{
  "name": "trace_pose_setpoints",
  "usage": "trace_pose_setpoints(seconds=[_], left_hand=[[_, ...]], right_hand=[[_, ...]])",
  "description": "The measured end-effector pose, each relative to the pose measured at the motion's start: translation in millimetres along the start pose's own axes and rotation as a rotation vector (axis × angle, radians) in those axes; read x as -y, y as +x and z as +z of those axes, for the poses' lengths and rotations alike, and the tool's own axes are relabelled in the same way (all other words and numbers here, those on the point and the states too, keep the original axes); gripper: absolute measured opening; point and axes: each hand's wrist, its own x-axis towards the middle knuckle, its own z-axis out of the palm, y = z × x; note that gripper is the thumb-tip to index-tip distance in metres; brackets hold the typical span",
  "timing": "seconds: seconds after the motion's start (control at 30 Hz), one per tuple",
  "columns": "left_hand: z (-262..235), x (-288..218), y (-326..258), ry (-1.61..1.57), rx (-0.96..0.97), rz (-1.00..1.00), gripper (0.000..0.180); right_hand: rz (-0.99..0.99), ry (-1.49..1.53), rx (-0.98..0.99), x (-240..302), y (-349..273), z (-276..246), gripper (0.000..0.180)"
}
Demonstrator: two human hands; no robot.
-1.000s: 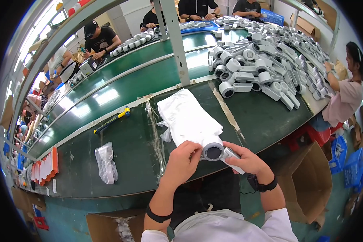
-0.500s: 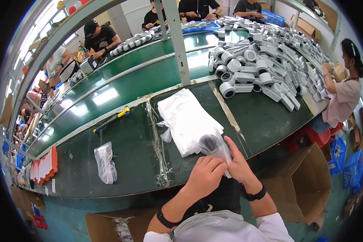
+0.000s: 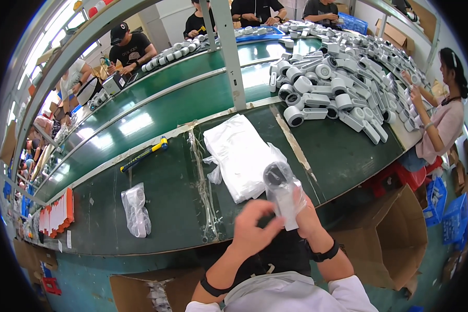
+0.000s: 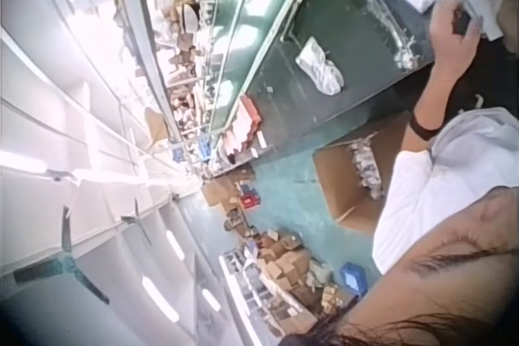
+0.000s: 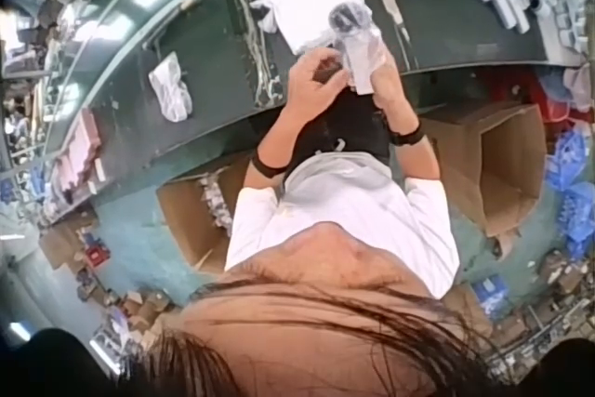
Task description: The person moves a bag of fans aside, picks up a white fan from a pile, and slides it into a plastic bag by hand. They then place the bagged fan on the table and eventually drop the gathered bags into a cardboard box.
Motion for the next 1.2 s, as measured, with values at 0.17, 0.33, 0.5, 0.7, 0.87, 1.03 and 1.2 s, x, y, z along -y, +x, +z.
trace_pose_setpoints(seconds=[0.17,0.33,0.5,0.7,0.87,1.03,1.2], left_hand=[[7,18,9,-0.688,-0.28,-0.366,0.037],[-3,32,-1,-0.948,-0.137,-0.609,0.031],[-20,25,3,-1.007,-0.314,-0.717,0.031],[-37,20,5,-1.098,-0.39,-0.621,0.039],[-88,29,-15,-0.851,-0.499,-0.487,0.041],[-184,26,-48,-0.203,-0.796,-0.354,0.053],[-306,27,-106,0.859,-0.995,-0.48,0.054]], right_hand=[[-0.027,0.081,0.093,-9,-11,24,0.042],[-0.148,-0.08,0.053,-13,-11,34,0.036],[-0.457,-0.52,-0.137,-14,-8,27,0.017],[-0.721,-0.76,-0.06,-37,-21,29,0.004],[-0.676,-0.744,0.089,-38,-22,31,0.003],[-0.446,-0.78,0.104,-52,-7,4,0.008],[-0.479,-0.864,0.081,-68,6,-3,0.011]])
